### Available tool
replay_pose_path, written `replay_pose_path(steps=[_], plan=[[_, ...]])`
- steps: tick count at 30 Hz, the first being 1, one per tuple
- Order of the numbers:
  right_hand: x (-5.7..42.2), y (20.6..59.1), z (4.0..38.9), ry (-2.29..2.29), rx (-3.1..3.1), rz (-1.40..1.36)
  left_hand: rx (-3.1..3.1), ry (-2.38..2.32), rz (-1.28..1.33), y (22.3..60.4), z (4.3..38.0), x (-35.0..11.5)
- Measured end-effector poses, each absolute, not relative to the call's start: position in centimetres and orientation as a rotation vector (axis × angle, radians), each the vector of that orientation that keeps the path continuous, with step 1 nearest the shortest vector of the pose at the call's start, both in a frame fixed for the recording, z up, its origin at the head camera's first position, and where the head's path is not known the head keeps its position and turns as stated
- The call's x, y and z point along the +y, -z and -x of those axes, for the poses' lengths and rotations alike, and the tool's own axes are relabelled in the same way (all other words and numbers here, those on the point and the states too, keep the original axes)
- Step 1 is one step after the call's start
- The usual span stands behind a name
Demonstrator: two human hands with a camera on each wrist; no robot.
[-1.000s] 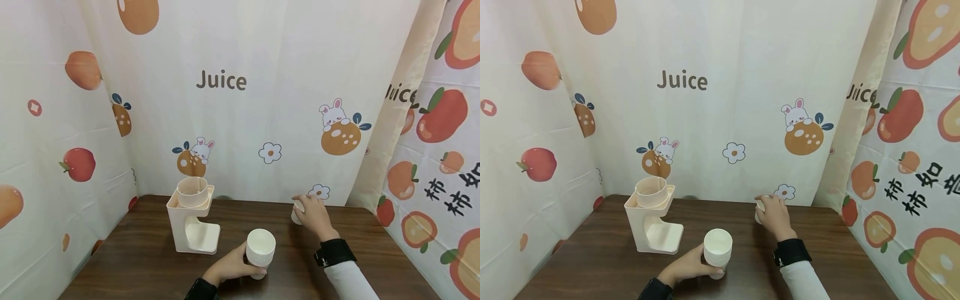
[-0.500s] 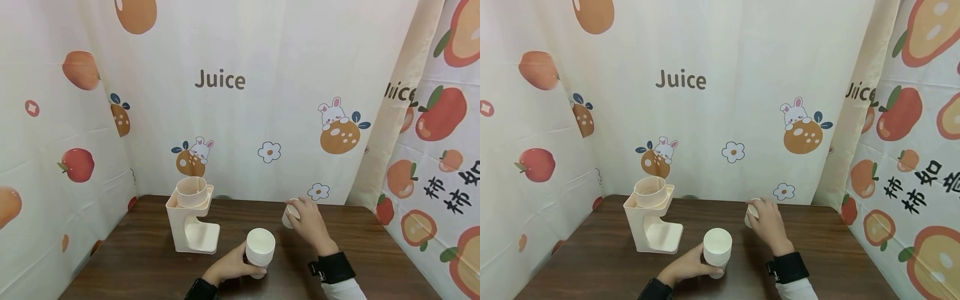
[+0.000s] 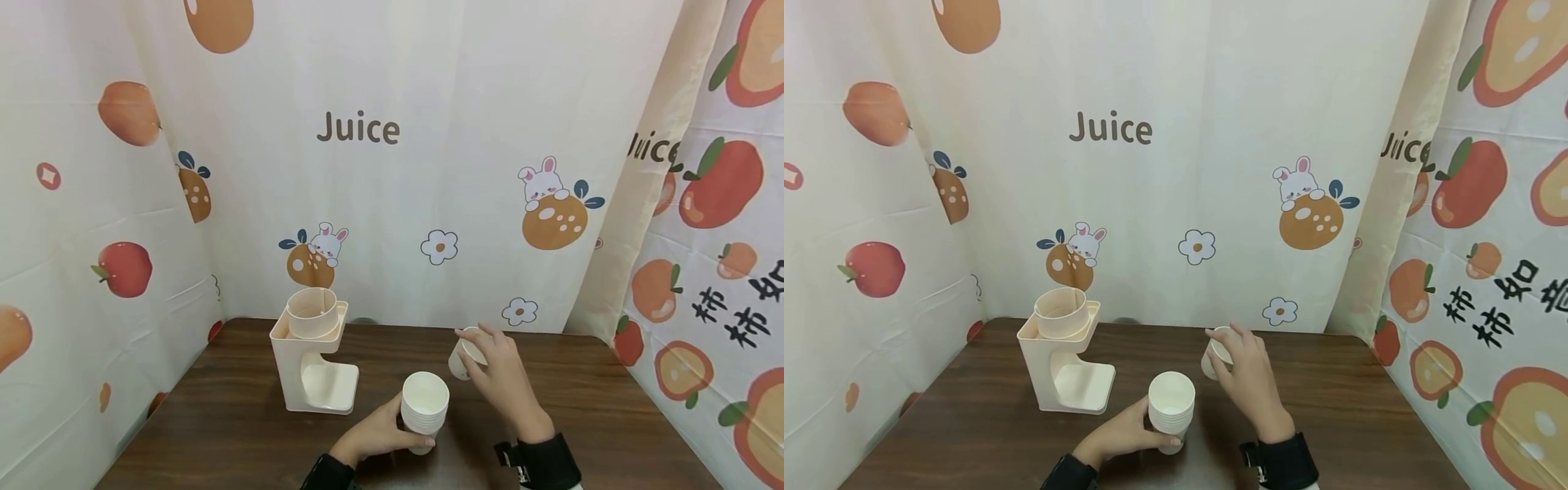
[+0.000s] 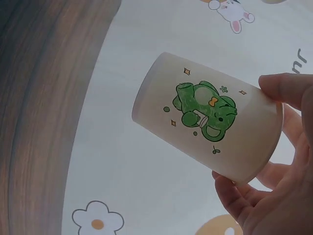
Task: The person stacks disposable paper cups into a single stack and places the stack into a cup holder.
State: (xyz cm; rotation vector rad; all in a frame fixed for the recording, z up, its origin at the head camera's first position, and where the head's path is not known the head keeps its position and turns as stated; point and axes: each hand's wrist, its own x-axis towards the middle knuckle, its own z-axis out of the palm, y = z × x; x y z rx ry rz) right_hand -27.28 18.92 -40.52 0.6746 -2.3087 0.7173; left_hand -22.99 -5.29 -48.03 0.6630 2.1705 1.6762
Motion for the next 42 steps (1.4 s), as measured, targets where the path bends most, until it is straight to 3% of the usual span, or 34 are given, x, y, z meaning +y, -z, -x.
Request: replay_pose_path(steps=[21,42], plan=[[17.2,35.0,21.5,-0.757,-2.147,-0.812,2.127,-1.698,-0.736,48.0,23.2,-5.4],[14.3,35.4,20.1,-0.733,-2.131,-0.998,2.078,-1.719,-0.759,48.4,23.2,-5.4]])
